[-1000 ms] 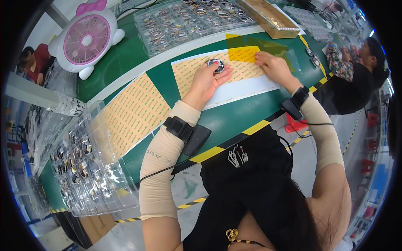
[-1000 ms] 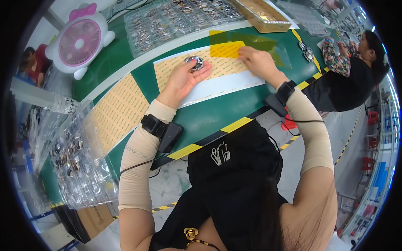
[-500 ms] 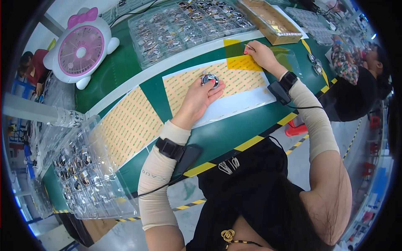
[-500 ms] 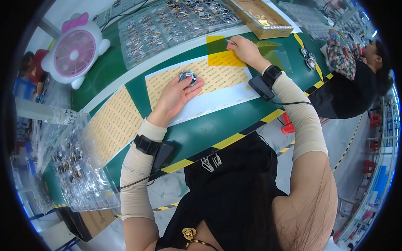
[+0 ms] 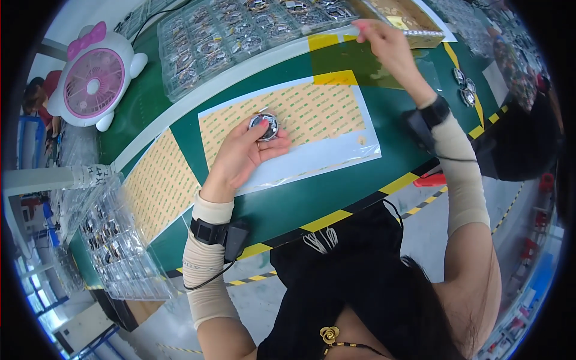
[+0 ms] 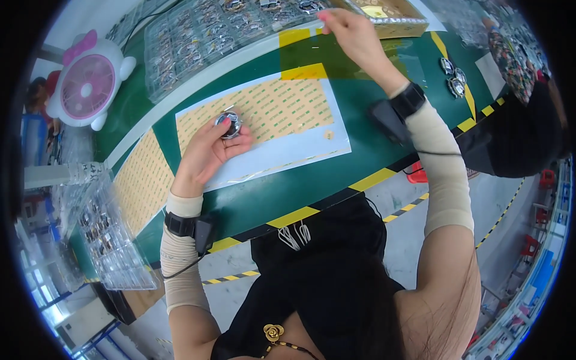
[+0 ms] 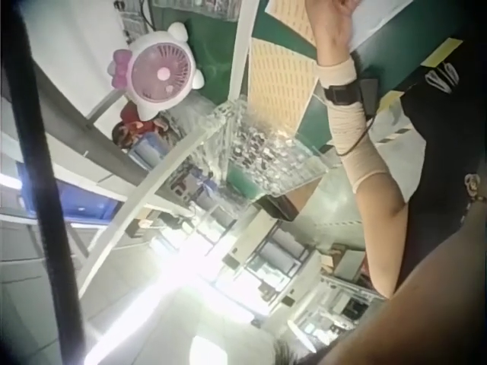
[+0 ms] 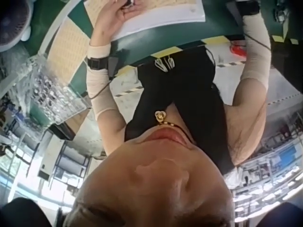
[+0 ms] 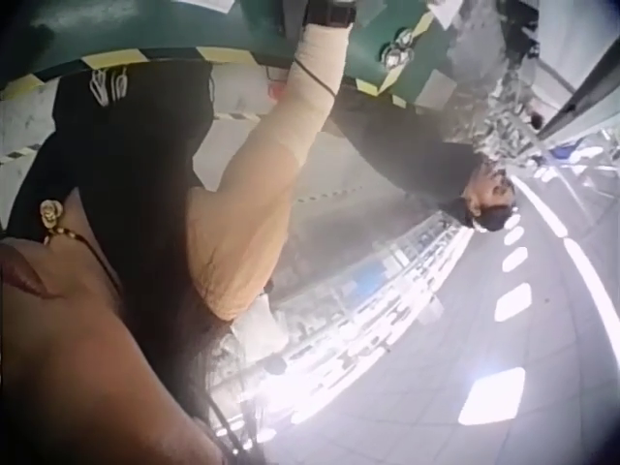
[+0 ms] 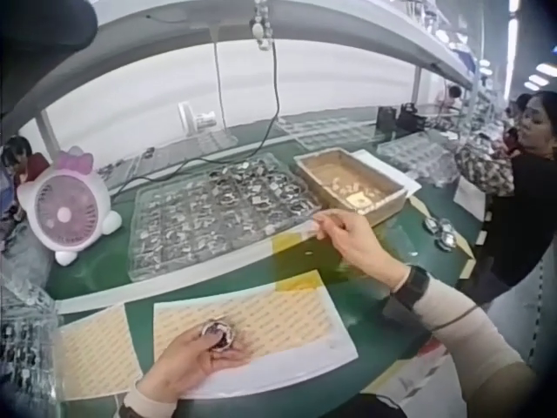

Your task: Assembling small watch mechanisms and components using tweezers and a specialized applicator tool at a workstation.

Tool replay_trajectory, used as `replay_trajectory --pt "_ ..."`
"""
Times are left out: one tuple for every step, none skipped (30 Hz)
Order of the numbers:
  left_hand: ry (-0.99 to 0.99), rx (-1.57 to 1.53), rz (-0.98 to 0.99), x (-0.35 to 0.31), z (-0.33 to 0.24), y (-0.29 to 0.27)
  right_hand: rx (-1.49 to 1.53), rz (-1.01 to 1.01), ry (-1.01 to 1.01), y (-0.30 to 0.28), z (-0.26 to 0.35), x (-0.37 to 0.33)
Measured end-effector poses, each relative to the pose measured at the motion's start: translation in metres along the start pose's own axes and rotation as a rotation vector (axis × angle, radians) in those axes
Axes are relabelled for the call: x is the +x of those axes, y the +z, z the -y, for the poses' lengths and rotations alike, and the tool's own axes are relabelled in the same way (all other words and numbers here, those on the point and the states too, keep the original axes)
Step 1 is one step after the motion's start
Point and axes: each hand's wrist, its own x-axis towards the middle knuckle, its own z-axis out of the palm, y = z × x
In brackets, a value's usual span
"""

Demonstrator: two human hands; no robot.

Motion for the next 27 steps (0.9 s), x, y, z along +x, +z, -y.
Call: replay_trajectory --pt "-0.007 -0.008 -0.021 0.002 0.0 0.002 0.341 0.054 0.138 -0.006 0.012 -0.004" --pt "0.014 0.01 0.005 0.007 -0.005 0.004 0.355 0.073 0.146 -0.011 0.019 -0.001" --pt "0.023 0.025 0.037 0.009 -0.007 0.008 0.653 0.237 0.003 -0.02 0.027 -0.003" --pt "0.037 0.043 0.062 0.008 -0.007 0.009 0.961 0.397 -0.15 -0.019 0.03 -0.006" --pt "0.025 0.036 0.038 0.003 -0.005 0.011 0.981 0.409 -0.135 -0.011 0.031 -0.018" --pt "0.009 0.089 0.011 0.005 -0.003 0.014 1.197 0.552 0.055 -0.003 0.031 -0.031" --pt "-0.007 0.143 -0.014 0.006 0.0 0.017 1.403 0.693 0.255 0.007 0.032 -0.044" --pt "-0.022 0.196 -0.038 0.007 0.0 0.02 1.599 0.833 0.463 0.014 0.033 -0.053" --pt "-0.029 0.193 -0.044 0.008 0.001 0.024 1.605 0.836 0.472 0.019 0.033 -0.06" --pt "-0.023 0.186 -0.106 0.008 0.001 0.028 1.588 0.729 0.697 0.023 0.034 -0.065" --pt "-0.016 0.179 -0.167 0.009 0.001 0.031 1.555 0.616 0.916 0.027 0.034 -0.07" --pt "-0.008 0.173 -0.227 0.009 0.002 0.031 1.506 0.497 1.129 0.028 0.034 -0.072" --pt "-0.012 0.171 -0.23 0.009 0.003 0.03 1.507 0.499 1.134 0.028 0.032 -0.069" --pt "0.015 0.222 -0.187 0.008 0.003 0.027 1.494 0.445 1.036 0.026 0.031 -0.061" --pt "0.043 0.274 -0.144 0.007 0.002 0.023 1.478 0.392 0.937 0.023 0.03 -0.052" --pt "0.071 0.323 -0.1 0.007 0.002 0.019 1.457 0.339 0.84 0.019 0.031 -0.046" --pt "0.072 0.321 -0.102 0.007 0.002 0.015 1.456 0.342 0.84 0.009 0.033 -0.042" --pt "0.078 0.282 -0.102 0.007 0.002 0.01 1.236 0.497 0.72 -0.004 0.033 -0.038" --pt "0.084 0.241 -0.102 0.008 0.002 0.007 1.01 0.638 0.595 -0.017 0.032 -0.033" --pt "0.091 0.2 -0.102 0.008 0.002 0.006 0.779 0.766 0.465 -0.022 0.033 -0.031" --pt "0.092 0.198 -0.105 0.006 0.002 0.006 0.779 0.771 0.465 -0.016 0.033 -0.036" --pt "0.094 0.193 -0.115 0.005 0.003 0.006 0.476 0.673 0.183 -0.003 0.032 -0.048" --pt "0.097 0.189 -0.125 0.003 0.003 0.006 0.174 0.56 -0.093 0.011 0.032 -0.061" --pt "0.103 0.184 -0.124 0.006 0.003 0.007 -0.138 0.427 -0.362 0.019 0.031 -0.068" --pt "0.107 0.182 -0.116 0.008 0.003 0.009 -0.147 0.426 -0.363 0.023 0.03 -0.071" --pt "0.108 0.171 -0.127 0.007 0.003 0.01 -0.174 0.427 -0.359 0.028 0.03 -0.074" --pt "0.109 0.16 -0.137 0.007 0.004 0.011 -0.202 0.427 -0.354 0.031 0.03 -0.076"
